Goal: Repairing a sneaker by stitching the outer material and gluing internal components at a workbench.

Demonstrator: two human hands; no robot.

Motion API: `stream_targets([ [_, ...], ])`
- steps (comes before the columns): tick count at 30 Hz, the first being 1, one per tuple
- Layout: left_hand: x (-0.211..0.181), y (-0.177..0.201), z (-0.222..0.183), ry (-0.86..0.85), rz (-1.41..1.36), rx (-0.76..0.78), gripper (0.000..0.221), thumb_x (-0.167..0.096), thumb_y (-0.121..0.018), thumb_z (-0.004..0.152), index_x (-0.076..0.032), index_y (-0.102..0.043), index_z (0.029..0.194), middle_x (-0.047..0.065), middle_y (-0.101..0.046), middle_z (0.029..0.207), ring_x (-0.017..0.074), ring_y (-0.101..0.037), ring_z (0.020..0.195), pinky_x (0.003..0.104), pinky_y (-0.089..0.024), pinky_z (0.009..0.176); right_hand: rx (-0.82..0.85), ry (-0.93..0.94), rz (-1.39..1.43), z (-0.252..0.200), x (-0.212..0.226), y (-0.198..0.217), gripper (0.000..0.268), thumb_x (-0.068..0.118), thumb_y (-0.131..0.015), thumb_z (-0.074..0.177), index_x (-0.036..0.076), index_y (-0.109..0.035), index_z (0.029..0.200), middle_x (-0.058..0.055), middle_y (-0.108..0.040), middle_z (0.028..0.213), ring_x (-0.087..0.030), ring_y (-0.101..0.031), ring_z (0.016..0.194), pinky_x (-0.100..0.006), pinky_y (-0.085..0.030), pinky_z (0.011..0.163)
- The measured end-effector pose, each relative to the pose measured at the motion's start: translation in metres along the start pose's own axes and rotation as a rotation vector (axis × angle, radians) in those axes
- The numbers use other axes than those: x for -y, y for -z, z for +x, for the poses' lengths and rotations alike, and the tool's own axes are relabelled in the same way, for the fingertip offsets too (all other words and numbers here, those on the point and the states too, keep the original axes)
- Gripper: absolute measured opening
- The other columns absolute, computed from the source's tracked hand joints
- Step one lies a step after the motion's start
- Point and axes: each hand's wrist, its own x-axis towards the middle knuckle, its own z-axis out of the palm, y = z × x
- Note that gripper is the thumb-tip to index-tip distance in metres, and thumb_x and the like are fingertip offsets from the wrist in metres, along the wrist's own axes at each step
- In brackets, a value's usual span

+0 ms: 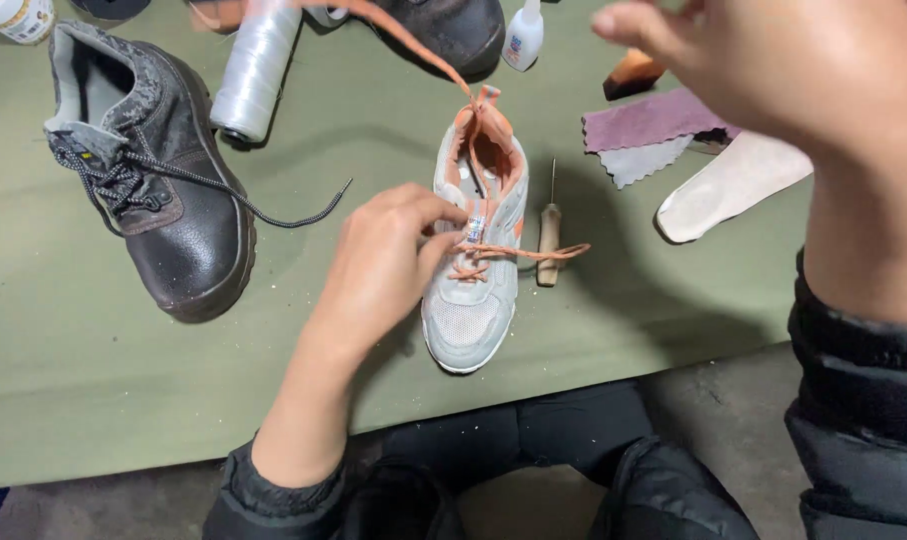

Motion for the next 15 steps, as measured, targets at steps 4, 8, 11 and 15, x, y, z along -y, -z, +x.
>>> stream_targets([
  [4,0.011,-0.033,-0.005,-0.038,0.256,-0.037,0.038,-0.021,-0.087,0.079,-0.008,-0.067,0.107,0.009,-0.057,0.1,0.0324,-0.057,0.092,0.047,-0.05,0.073,0.135,0.185,0.425,-0.043,0.051,-0.013,0.006,0.02,-0.078,0.093,0.015,-0.076,0.095,-0.001,-0.076,0.085,-0.021,-0.069,0.071,-0.037,-0.049,0.07],
  [8,0.021,-0.048,-0.011,-0.044,0.351,0.001,0.034,-0.018,-0.087,0.081,-0.002,-0.059,0.089,0.01,-0.051,0.098,0.0329,-0.054,0.089,0.048,-0.048,0.061,0.194,0.248,0.671,-0.085,0.088,-0.066,0.007,0.018,-0.071,0.095,0.013,-0.068,0.093,-0.002,-0.073,0.085,-0.023,-0.068,0.075,-0.036,-0.049,0.064],
  [11,0.013,-0.027,-0.009,-0.002,0.136,0.058,0.016,-0.016,-0.073,0.091,-0.006,-0.062,0.094,0.01,-0.054,0.093,0.0359,-0.063,0.09,0.048,-0.055,0.073,0.023,0.166,0.543,-0.093,0.109,-0.104,0.007,0.023,-0.069,0.098,0.02,-0.068,0.105,0.003,-0.057,0.075,-0.018,-0.067,0.076,-0.034,-0.057,0.069],
  [15,0.009,0.001,-0.007,0.111,-0.124,0.082,0.014,-0.025,-0.064,0.098,-0.011,-0.062,0.097,0.014,-0.069,0.076,0.0349,-0.071,0.075,0.047,-0.053,0.067,-0.234,0.233,0.506,-0.086,0.131,-0.12,0.007,0.018,-0.071,0.097,0.017,-0.07,0.104,-0.002,-0.062,0.087,-0.022,-0.067,0.085,-0.034,-0.055,0.077],
])
